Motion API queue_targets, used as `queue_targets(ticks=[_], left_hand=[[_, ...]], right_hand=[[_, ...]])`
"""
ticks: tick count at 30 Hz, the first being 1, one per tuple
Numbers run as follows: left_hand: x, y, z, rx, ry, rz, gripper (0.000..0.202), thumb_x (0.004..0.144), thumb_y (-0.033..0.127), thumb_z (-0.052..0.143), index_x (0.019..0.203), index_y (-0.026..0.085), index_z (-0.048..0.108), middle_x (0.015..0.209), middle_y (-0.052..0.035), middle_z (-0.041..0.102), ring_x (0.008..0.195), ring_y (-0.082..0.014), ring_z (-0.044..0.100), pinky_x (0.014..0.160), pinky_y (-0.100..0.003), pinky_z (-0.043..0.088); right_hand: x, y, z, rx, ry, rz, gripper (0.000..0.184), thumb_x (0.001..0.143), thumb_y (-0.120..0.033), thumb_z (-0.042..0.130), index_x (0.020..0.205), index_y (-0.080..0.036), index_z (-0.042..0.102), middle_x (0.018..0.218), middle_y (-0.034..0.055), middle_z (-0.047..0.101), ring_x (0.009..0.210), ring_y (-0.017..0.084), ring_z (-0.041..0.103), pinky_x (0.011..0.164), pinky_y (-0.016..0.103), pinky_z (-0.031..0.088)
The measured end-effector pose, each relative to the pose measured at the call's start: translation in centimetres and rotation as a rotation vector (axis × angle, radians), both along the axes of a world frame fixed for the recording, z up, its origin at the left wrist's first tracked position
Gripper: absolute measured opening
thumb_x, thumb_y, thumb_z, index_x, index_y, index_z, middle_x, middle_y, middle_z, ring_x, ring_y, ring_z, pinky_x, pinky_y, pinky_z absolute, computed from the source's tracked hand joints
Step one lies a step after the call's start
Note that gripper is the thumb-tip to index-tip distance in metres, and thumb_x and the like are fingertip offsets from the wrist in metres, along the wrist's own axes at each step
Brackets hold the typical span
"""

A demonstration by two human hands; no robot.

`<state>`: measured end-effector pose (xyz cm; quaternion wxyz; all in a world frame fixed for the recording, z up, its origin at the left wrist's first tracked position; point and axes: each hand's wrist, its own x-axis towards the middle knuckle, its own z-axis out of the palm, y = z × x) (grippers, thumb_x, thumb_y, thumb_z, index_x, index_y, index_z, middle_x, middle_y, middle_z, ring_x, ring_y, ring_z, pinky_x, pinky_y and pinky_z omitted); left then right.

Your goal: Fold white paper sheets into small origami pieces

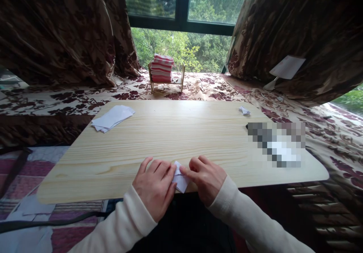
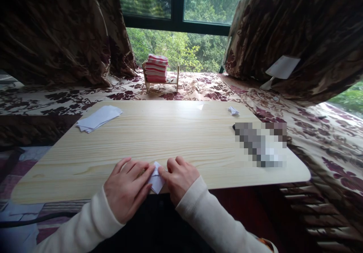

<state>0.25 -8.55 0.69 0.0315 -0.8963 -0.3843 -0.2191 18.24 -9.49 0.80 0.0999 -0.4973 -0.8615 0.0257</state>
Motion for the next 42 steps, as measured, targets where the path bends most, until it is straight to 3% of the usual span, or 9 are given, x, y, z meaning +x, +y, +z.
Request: queue_targets(ticks=[8,19,29,35,42], left_hand=[[0.8,1.4,-0.3,0.015,0.089,-0.038,0.032,0.080,0.027,0.039,0.104,0.013,0.056,0.093,-0.0062,0.060,0.088,-0.0221,0.049,0.089,-0.048,0.028],[-1.7,0.2,0.0,0.081,0.013,-0.123,0.025,0.080,0.025,0.043,0.099,0.020,0.060,0.101,-0.0049,0.061,0.095,-0.0206,0.051,0.094,-0.047,0.025],[-0.8,-0.1,-0.2,0.113,-0.021,-0.085,0.027,0.077,0.022,0.047,0.100,0.025,0.060,0.094,-0.0037,0.062,0.090,-0.0189,0.054,0.097,-0.052,0.021],[-0.8,0.1,0.0,0.098,-0.035,-0.102,0.025,0.075,0.021,0.048,0.097,0.022,0.061,0.090,-0.0029,0.063,0.085,-0.0186,0.054,0.098,-0.054,0.019],[-0.7,-0.2,-0.3,0.102,-0.026,-0.069,0.031,0.077,0.022,0.044,0.104,0.020,0.059,0.094,-0.0046,0.062,0.089,-0.0198,0.053,0.099,-0.053,0.018]], right_hand=[[0.0,0.1,0.5,-0.064,-0.030,-0.003,0.035,0.076,-0.017,0.048,0.109,-0.022,0.056,0.082,0.0069,0.054,0.073,0.018,0.041,0.060,0.028,0.035],[-0.1,0.1,1.3,-0.131,-0.057,-0.024,0.036,0.076,-0.017,0.048,0.110,-0.025,0.056,0.084,0.0073,0.055,0.073,0.018,0.041,0.062,0.029,0.036],[0.0,0.1,0.9,-0.089,-0.038,-0.020,0.035,0.076,-0.017,0.047,0.109,-0.024,0.057,0.082,0.0073,0.054,0.072,0.018,0.041,0.060,0.028,0.035],[-0.1,0.0,1.0,-0.073,-0.078,-0.004,0.034,0.077,-0.018,0.047,0.110,-0.023,0.056,0.083,0.0077,0.055,0.073,0.019,0.043,0.060,0.029,0.035],[-1.0,-0.7,1.2,0.065,-0.193,-0.012,0.029,0.084,-0.019,0.040,0.107,-0.015,0.057,0.080,0.0093,0.058,0.075,0.020,0.047,0.057,0.030,0.034]])
